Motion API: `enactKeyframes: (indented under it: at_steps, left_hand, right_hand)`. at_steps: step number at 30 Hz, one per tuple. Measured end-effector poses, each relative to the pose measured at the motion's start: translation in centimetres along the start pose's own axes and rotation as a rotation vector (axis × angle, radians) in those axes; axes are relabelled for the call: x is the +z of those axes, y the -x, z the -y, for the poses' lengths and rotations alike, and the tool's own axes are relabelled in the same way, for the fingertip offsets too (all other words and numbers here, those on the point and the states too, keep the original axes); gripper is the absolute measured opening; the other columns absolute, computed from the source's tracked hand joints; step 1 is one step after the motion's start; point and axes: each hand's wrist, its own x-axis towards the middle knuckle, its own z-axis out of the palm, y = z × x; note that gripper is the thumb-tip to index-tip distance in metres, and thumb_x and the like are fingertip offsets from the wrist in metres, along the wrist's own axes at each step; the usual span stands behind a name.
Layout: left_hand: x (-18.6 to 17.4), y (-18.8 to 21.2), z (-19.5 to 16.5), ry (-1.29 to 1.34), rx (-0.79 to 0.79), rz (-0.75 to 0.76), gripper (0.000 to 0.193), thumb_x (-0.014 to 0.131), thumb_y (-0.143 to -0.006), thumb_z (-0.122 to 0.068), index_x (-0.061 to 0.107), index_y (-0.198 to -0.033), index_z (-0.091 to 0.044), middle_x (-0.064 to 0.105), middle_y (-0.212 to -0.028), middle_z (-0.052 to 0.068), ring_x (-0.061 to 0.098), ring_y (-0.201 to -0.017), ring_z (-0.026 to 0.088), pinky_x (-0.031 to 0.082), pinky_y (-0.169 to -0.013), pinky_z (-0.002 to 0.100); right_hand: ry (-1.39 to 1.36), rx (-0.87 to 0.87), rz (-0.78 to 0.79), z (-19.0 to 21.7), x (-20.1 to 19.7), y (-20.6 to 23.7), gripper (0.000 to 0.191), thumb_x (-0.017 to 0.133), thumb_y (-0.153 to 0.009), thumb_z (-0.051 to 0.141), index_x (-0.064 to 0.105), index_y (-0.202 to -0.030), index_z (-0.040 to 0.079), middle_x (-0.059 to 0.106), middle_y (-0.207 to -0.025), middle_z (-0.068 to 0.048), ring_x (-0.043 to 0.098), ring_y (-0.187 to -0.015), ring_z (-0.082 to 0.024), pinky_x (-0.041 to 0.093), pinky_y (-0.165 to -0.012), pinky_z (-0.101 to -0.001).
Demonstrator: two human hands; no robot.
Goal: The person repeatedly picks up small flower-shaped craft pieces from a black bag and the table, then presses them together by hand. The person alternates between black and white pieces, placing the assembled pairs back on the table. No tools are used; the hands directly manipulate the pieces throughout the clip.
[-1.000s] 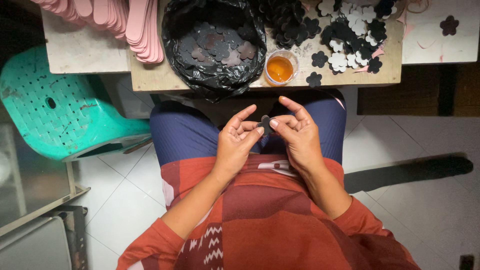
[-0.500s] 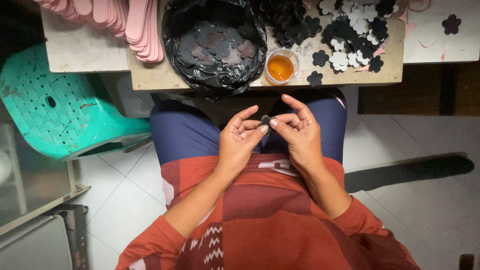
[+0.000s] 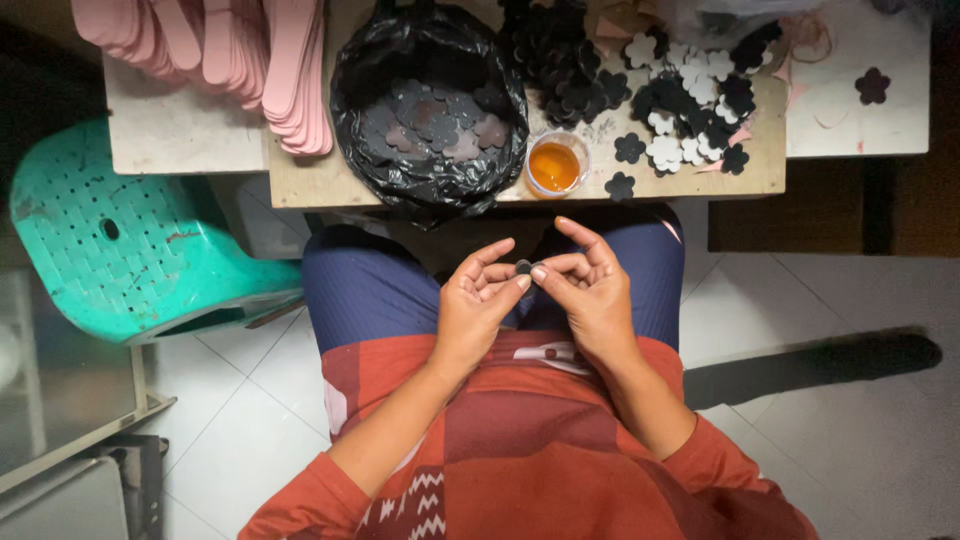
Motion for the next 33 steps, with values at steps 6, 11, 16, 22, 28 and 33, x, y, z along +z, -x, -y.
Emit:
enactKeyframes:
  at_steps: [6, 11, 16, 22, 28, 33]
  left_hand:
    - [-0.2, -0.4, 0.1, -0.018, 0.035, -0.015, 0.044, 0.072, -0.092, 0.003, 0.060, -0.135, 0.004, 0.074, -0.106, 0.012, 0.071, -0.096, 0.012, 0.057, -0.086, 0.024]
    - [-0.4, -0.4, 0.0, 0.039, 0.032, -0.009, 0.042, 0.070, -0.092, 0.004, 0.060, -0.132, 0.003, 0.074, -0.106, 0.012, 0.072, -0.095, 0.013, 0.058, -0.086, 0.024]
    - [-0.7, -0.9, 0.4, 0.001, 0.099, -0.009, 0.038, 0.071, -0.094, 0.001, 0.062, -0.131, 0.003, 0.074, -0.100, 0.009, 0.068, -0.088, 0.009, 0.056, -0.080, 0.021]
    - [-2.3, -1.9, 0.3, -0.172, 0.080, -0.210, 0.019, 0.065, -0.104, -0.018, 0.071, -0.106, 0.000, 0.064, -0.079, 0.002, 0.056, -0.068, 0.004, 0.044, -0.056, 0.019]
    - [-2.0, -1.8, -1.7, -0.271, 0.165, -0.201, 0.023, 0.063, -0.103, -0.022, 0.072, -0.099, -0.001, 0.065, -0.074, -0.002, 0.057, -0.067, 0.003, 0.048, -0.060, 0.019]
    - [-2.2, -2.8, -6.3, -0.495, 0.251, -0.277, 0.020, 0.067, -0.099, -0.021, 0.075, -0.104, -0.004, 0.072, -0.081, 0.000, 0.063, -0.071, 0.004, 0.052, -0.066, 0.021]
  right_hand:
    - [-0.036, 0.015, 0.020, 0.3, 0.3, 0.2, 0.065, 0.072, -0.088, -0.006, 0.046, -0.147, -0.003, 0.073, -0.100, -0.009, 0.070, -0.092, -0.012, 0.056, -0.086, -0.0241]
    - [-0.063, 0.049, 0.039, 0.7, 0.4, 0.2, 0.068, 0.072, -0.085, -0.007, 0.045, -0.147, -0.001, 0.073, -0.101, -0.010, 0.070, -0.093, -0.013, 0.058, -0.087, -0.0259]
    - [-0.008, 0.061, -0.008, 2.0, 0.0, -0.5, 0.069, 0.073, -0.083, -0.009, 0.047, -0.147, -0.003, 0.073, -0.100, -0.011, 0.069, -0.091, -0.012, 0.056, -0.085, -0.0247]
    - [0.056, -0.200, -0.040, 6.4, -2.1, -5.2, 0.069, 0.073, -0.087, -0.010, 0.046, -0.150, -0.005, 0.073, -0.105, -0.012, 0.069, -0.095, -0.012, 0.056, -0.089, -0.0242]
    - [0.153, -0.369, -0.059, 9.5, -1.9, -15.5, 0.074, 0.078, -0.092, -0.006, 0.039, -0.155, -0.001, 0.073, -0.114, -0.014, 0.069, -0.103, -0.014, 0.057, -0.093, -0.0265]
    - [0.562, -0.552, -0.189, 8.2, -1.7, -16.8, 0.076, 0.080, -0.094, -0.002, 0.038, -0.157, 0.002, 0.067, -0.130, -0.014, 0.066, -0.104, -0.014, 0.058, -0.092, -0.0277]
